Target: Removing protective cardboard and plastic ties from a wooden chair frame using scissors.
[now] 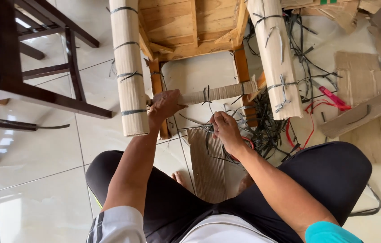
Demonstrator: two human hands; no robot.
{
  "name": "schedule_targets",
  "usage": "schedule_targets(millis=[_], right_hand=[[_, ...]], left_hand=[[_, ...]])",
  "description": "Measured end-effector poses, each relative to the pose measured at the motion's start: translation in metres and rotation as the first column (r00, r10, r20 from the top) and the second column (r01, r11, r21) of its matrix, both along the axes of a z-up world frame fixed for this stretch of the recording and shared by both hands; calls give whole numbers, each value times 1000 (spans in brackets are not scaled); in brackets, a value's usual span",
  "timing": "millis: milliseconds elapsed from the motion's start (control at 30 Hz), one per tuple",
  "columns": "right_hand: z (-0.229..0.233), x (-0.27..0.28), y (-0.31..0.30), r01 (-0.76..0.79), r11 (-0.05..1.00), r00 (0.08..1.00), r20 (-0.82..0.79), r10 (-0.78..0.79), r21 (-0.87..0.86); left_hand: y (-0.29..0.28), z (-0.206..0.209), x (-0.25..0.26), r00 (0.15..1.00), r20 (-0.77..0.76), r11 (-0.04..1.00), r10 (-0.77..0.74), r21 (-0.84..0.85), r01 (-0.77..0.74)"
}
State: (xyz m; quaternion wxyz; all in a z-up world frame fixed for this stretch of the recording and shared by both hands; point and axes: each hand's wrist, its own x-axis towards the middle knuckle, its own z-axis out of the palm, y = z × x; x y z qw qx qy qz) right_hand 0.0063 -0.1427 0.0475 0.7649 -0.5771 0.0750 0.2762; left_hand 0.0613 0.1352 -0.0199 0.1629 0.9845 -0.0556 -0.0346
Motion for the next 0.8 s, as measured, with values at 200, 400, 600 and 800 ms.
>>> schedule_targets(millis=[200, 400, 600, 800], right_hand=[[-16, 12, 1, -9, 1000, 1000, -20, 8, -18], [-31, 10, 4, -58, 995, 986, 149, 69, -77], [-39, -17, 9, -357, 872, 904, 113, 413, -334], [-101, -12, 42, -495, 752, 847, -51, 529, -435]], left_hand=[[2, -10, 22, 982, -186, 963, 22, 267, 29], [-12, 29, 17, 957, -275, 974, 88, 227, -24], [5, 13, 22, 884, -449, 988, 130, 135, -76], [2, 30, 27, 765, -624, 947, 158, -124, -297]])
